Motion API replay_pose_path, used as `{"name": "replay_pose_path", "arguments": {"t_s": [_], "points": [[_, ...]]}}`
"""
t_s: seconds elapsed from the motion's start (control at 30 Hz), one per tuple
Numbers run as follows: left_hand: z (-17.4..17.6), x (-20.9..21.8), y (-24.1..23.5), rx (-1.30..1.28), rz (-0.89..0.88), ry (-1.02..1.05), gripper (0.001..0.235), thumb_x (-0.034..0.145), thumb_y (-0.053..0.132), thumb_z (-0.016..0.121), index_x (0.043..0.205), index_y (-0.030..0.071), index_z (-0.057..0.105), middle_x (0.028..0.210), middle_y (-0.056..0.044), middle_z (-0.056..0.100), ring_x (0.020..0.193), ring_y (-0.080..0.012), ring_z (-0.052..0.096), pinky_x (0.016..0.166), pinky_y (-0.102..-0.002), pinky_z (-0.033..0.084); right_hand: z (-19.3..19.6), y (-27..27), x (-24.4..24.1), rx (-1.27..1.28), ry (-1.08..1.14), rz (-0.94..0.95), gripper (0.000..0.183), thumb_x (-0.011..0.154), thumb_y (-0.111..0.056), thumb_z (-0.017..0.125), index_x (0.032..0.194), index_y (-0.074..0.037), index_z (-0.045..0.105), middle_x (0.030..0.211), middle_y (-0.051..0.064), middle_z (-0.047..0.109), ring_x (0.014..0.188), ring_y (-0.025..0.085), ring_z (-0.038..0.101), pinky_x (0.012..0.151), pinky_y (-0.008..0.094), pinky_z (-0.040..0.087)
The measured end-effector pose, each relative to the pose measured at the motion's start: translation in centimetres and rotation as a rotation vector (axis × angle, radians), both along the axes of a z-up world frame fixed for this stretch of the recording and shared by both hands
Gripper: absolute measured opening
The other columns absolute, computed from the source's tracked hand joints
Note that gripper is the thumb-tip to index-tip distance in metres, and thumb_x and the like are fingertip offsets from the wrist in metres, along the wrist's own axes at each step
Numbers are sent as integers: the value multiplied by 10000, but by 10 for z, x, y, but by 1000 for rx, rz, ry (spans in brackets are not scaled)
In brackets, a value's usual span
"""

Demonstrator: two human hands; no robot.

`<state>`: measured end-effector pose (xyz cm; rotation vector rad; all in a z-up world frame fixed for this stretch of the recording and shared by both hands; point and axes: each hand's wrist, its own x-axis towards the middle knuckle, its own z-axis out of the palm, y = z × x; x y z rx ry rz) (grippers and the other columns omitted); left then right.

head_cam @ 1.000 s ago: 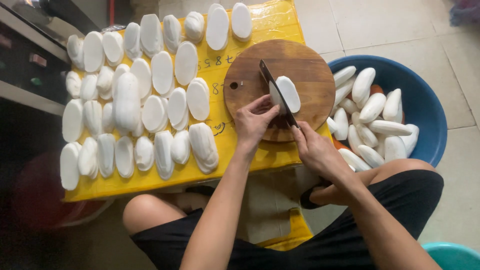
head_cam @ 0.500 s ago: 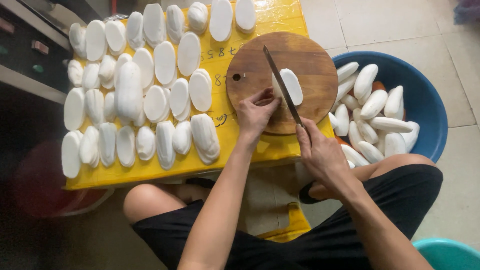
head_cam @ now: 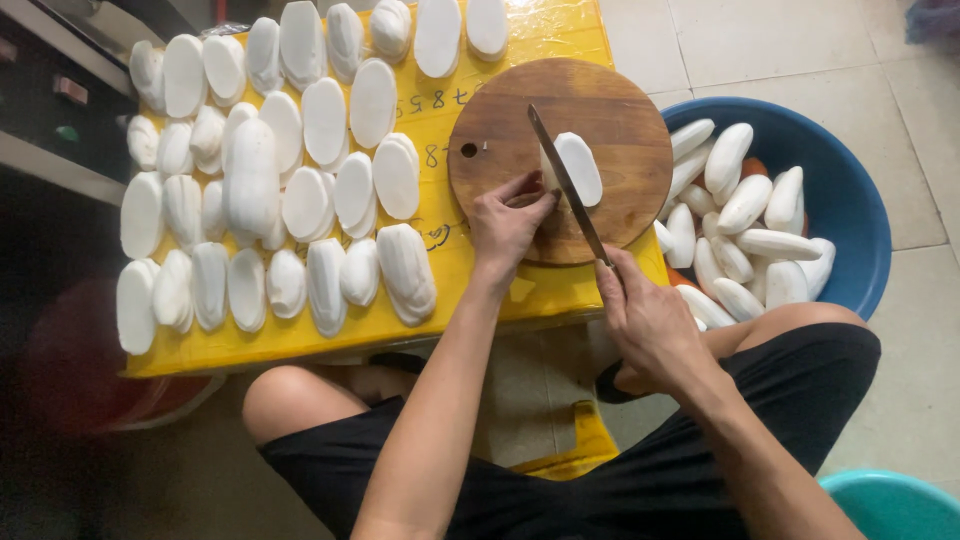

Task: The person sits on the floor and uses a knife to slice white, oval-shaped dough pieces on a round wooden cutting board. They take the dough from a blue basin, slice it into smaller pieces, and arrange the slices on a yellow tray.

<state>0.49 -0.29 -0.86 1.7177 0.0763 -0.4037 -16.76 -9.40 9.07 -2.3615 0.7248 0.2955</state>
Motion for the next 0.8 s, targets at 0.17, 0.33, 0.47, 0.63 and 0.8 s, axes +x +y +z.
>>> {"name": "replay_pose_path", "arguments": {"t_s": [0.17,0.33,0.47,0.63,0.8], "points": [[7,-5,4,-1,6,-2,532,655,331,880,1171,262,767,914,-9,806,939,-192,775,864,-333,604,-8,-3,-9,-15,59,7,448,1047,-493,326,1452,-363,469,976,354,708,1041,588,644,1016,624,468],[7,-3,1,12,1,9,535,651,353,885,1169,283,768,913,6,806,948,-195,774,864,-349,599,-7,-5,-2,-13,79,13,441,1054,-500,317,1446,-367,468,960,361,702,1059,587,636,1031,617,459],[14,-5,2,67,-10,27,513,652,363,868,1153,312,769,909,45,805,957,-173,771,895,-332,602,-5,-5,6,-10,66,40,449,1041,-517,308,1426,-357,477,999,364,698,1062,589,632,1026,624,464],[24,-7,7,69,-13,26,523,652,376,871,1160,301,769,925,33,809,975,-198,771,900,-354,605,-1,-5,12,4,108,42,465,1043,-515,301,1449,-354,458,1020,355,702,1080,579,634,1030,626,457],[21,-7,7,25,-6,-15,506,666,332,882,1154,254,773,931,-23,810,948,-219,777,854,-349,620,3,-2,18,14,91,57,468,1043,-480,290,1453,-324,456,1047,370,689,1089,589,623,1018,643,454]]}}
